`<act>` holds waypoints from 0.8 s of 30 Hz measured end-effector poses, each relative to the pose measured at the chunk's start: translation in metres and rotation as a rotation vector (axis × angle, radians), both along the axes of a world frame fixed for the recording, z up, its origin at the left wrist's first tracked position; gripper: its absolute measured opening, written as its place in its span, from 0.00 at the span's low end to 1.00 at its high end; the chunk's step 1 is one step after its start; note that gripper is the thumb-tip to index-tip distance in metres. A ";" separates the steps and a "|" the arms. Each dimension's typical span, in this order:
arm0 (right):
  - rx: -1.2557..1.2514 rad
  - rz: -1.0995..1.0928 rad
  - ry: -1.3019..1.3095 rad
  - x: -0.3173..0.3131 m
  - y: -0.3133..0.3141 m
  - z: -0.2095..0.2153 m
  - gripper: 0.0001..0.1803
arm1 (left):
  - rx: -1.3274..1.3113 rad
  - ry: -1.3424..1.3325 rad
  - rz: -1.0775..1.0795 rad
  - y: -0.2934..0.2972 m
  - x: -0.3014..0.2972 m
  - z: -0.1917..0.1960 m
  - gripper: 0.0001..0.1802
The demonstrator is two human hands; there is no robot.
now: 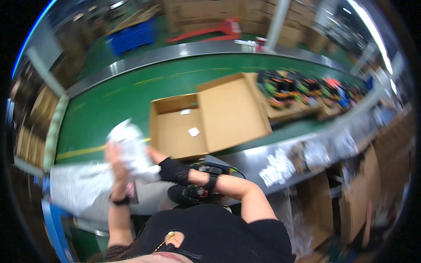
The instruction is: Packing multiple pairs of athletic shoes into branded boxes on a warehouse conveyor belt.
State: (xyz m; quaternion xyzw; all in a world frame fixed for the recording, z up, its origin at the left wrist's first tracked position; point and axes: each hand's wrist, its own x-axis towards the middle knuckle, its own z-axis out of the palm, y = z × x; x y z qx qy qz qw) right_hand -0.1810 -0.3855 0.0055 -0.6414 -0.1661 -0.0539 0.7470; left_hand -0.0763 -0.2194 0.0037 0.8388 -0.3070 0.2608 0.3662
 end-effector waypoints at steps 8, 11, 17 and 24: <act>-0.943 -0.990 -0.259 0.018 -0.135 0.006 0.24 | -0.093 0.252 -0.383 -0.137 -0.036 0.065 0.25; -0.952 -1.208 -0.271 -0.028 -0.200 0.018 0.25 | 0.260 0.110 -0.290 -0.135 -0.031 0.038 0.27; -0.361 -1.507 -0.223 -0.075 -0.294 0.021 0.20 | 0.768 0.262 -0.101 -0.081 0.036 -0.085 0.26; -0.722 -1.500 0.027 -0.130 -0.366 -0.024 0.23 | 0.018 0.627 0.314 -0.027 0.123 -0.136 0.38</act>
